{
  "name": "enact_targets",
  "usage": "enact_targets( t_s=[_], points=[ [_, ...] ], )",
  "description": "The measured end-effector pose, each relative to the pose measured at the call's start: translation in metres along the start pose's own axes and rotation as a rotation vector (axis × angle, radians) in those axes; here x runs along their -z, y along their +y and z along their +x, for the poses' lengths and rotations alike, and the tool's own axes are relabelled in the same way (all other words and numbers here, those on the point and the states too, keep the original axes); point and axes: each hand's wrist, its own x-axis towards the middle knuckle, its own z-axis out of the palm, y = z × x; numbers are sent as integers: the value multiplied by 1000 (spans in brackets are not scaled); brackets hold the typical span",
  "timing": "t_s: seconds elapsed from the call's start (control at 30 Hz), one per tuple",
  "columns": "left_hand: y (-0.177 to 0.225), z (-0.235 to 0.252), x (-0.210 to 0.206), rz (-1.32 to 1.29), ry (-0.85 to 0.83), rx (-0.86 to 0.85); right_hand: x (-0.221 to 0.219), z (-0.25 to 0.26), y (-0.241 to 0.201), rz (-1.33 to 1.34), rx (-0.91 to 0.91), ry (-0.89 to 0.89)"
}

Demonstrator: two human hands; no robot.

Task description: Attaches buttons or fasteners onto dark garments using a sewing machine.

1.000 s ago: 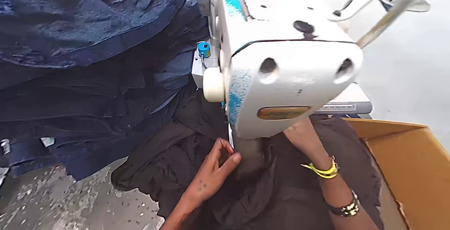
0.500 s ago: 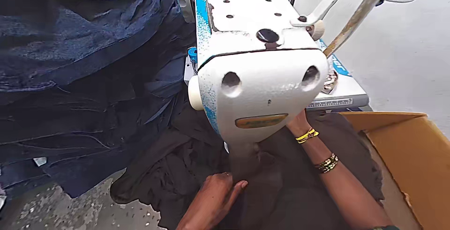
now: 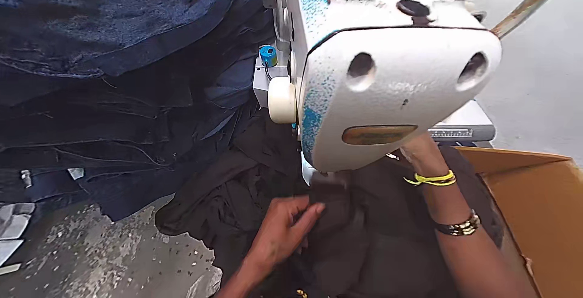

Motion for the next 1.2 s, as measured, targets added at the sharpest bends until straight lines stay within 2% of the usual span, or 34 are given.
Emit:
enact_targets(
  t_s=[0.1, 0.13, 0.27, 0.3, 0.37, 0.53, 0.63, 0.7, 0.77, 0.8, 0.87, 0.9, 0.93, 0.97, 1.03, 1.13, 1.2],
  points=[
    [-22, -23, 8, 42, -87, -119, -12, -18, -14, -158, 101, -121],
    [-29, -27, 12, 36, -109, -124, -22, -29, -12, -270, 249, -127],
    [-44, -27, 21, 9, -170, -170, -56, -59, 8, -644, 1081, -51],
    [-44, -25, 21, 3, -189, -185, -59, -59, 8, -705, 1218, -40],
    [-44, -19, 19, 4, -221, -216, -64, -54, 3, -793, 1347, -37],
    [-38, -11, 14, 71, -229, -258, -72, -53, -6, -871, 1270, -14],
    [-33, -12, 9, 186, -197, -385, -71, -52, -3, -836, 1254, 8],
    [-29, -13, 9, 261, -126, -480, -66, -52, 6, -674, 1109, 0],
    [-26, -13, 13, 295, -56, -534, -57, -56, 11, -427, 793, -66],
    [-26, -13, 15, 293, -40, -547, -51, -59, 14, -332, 621, -153],
    [-26, -11, 20, 258, -33, -561, -36, -65, 19, -173, 292, -496],
    [-25, -9, 22, 238, -26, -567, -31, -68, 22, -75, 217, -681],
    [-25, -6, 24, 213, -15, -568, -29, -73, 24, 17, 170, -792],
    [-26, -3, 26, 178, -1, -566, -30, -79, 21, 94, 145, -806],
    [-28, 1, 30, 104, 55, -495, -34, -84, 7, 125, 149, -625],
    [-35, 5, 30, -8, 164, -241, -52, -66, 3, -123, 232, -260],
    [-39, 6, 30, -21, 149, -166, -69, -53, 8, -84, 273, -194]
  ],
)
